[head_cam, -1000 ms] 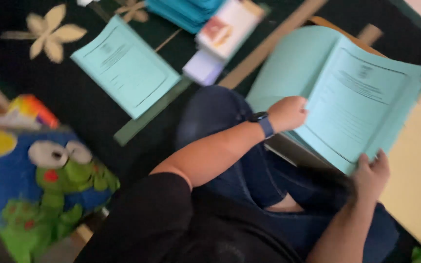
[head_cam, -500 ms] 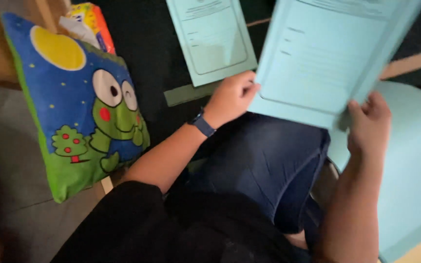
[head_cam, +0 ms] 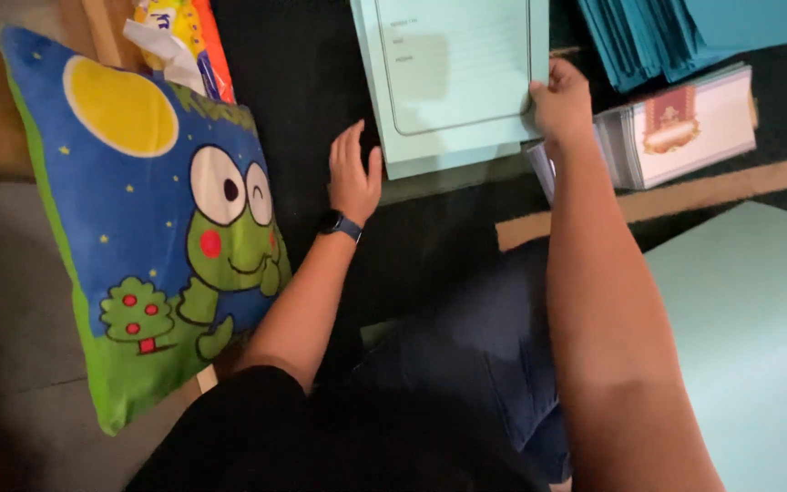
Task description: The person sits on the floor and repeatedly folds light blue paper sheets in half, pressing the creases flat. They place each folded sheet onto a stack beside them and continue the process with additional sheets from a nearby pile.
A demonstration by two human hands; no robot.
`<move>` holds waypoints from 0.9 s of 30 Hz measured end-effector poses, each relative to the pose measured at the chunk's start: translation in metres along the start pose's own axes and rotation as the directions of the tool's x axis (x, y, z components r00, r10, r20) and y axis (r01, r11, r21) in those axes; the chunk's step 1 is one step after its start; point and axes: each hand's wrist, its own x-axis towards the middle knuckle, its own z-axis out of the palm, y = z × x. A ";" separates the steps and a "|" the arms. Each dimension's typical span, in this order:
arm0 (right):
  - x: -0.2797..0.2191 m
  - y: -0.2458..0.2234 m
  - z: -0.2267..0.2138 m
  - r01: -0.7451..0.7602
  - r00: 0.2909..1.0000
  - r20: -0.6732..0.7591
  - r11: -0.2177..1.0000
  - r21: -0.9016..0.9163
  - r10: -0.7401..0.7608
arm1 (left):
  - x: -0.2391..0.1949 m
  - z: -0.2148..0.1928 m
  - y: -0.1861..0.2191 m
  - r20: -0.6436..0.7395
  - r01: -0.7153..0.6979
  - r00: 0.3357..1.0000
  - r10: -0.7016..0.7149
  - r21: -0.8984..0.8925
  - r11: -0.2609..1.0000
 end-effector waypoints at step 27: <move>0.009 0.048 0.027 -0.131 0.979 0.086 0.898 -0.420 0.183 | -0.009 0.005 -0.016 0.226 -0.208 0.961 0.158 0.217 0.954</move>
